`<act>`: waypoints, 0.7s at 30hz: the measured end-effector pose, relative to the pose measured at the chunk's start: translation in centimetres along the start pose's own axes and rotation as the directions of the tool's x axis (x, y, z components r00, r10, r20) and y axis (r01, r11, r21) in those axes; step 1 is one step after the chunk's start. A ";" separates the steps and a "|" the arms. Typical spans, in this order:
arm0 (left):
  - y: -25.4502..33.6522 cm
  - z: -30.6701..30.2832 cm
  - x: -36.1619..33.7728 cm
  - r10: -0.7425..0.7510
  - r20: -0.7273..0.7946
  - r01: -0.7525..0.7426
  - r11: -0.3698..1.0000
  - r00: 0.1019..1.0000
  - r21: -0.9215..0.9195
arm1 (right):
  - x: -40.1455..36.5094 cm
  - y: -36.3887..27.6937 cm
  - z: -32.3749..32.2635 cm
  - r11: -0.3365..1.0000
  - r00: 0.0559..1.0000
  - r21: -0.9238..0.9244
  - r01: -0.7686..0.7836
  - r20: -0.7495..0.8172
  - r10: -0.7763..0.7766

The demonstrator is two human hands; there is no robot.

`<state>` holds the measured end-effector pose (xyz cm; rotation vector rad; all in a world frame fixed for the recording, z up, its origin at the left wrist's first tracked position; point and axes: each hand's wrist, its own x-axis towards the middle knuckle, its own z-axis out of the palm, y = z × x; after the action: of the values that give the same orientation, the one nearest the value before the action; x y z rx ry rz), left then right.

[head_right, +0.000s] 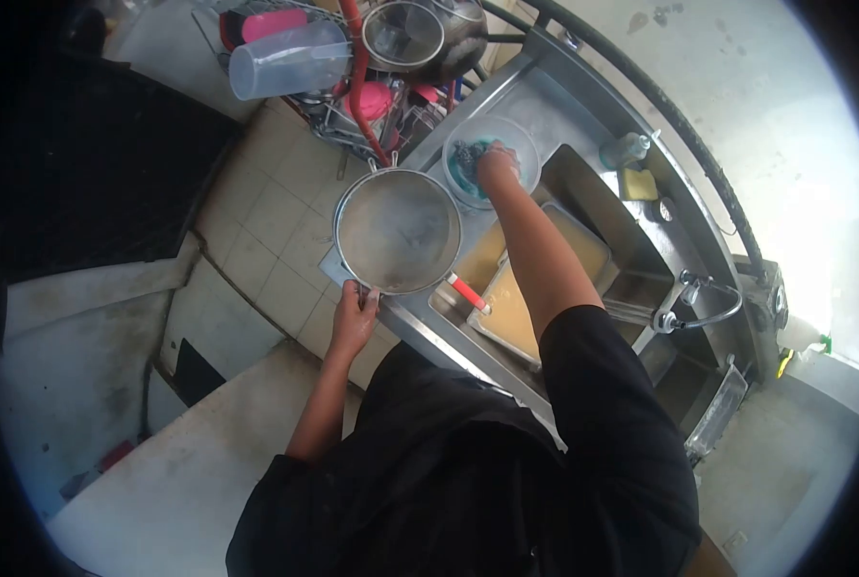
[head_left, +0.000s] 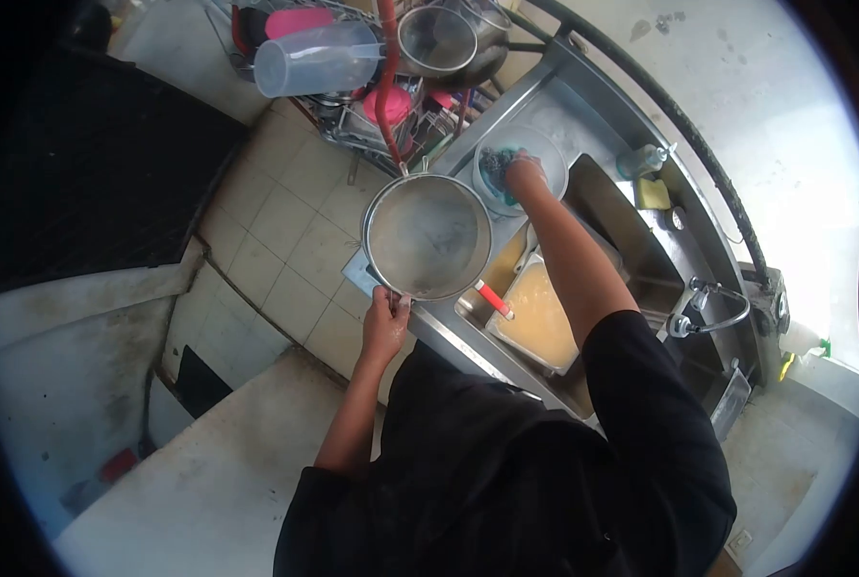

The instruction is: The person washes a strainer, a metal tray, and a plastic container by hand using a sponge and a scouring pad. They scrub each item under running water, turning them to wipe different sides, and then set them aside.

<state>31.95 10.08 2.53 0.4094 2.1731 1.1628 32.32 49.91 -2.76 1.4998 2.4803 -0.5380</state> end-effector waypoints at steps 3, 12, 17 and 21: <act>0.4 -0.1 -0.3 0.037 -0.027 -0.034 0.997 0.999 0.076 | 2.7 1.7 1.2 0.996 0.996 0.005 0.084 -0.010 -0.084; 0.4 2.0 -0.8 0.231 -0.193 -0.130 0.894 0.954 0.430 | -12.9 9.3 -15.5 0.601 0.948 0.747 0.284 -0.126 -0.292; 7.2 5.5 -3.6 0.711 -0.202 -0.522 0.651 0.674 0.551 | -23.9 22.1 -13.1 0.109 0.996 0.994 -0.028 0.037 -0.078; 8.6 16.1 -4.5 0.588 0.426 -0.624 0.778 0.688 -0.067 | -30.9 30.6 -7.6 -0.071 0.983 0.986 -0.153 0.159 0.089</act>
<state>45.75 22.63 4.82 1.3799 1.7259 1.1619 73.98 40.75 8.61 1.8561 1.4953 -2.8077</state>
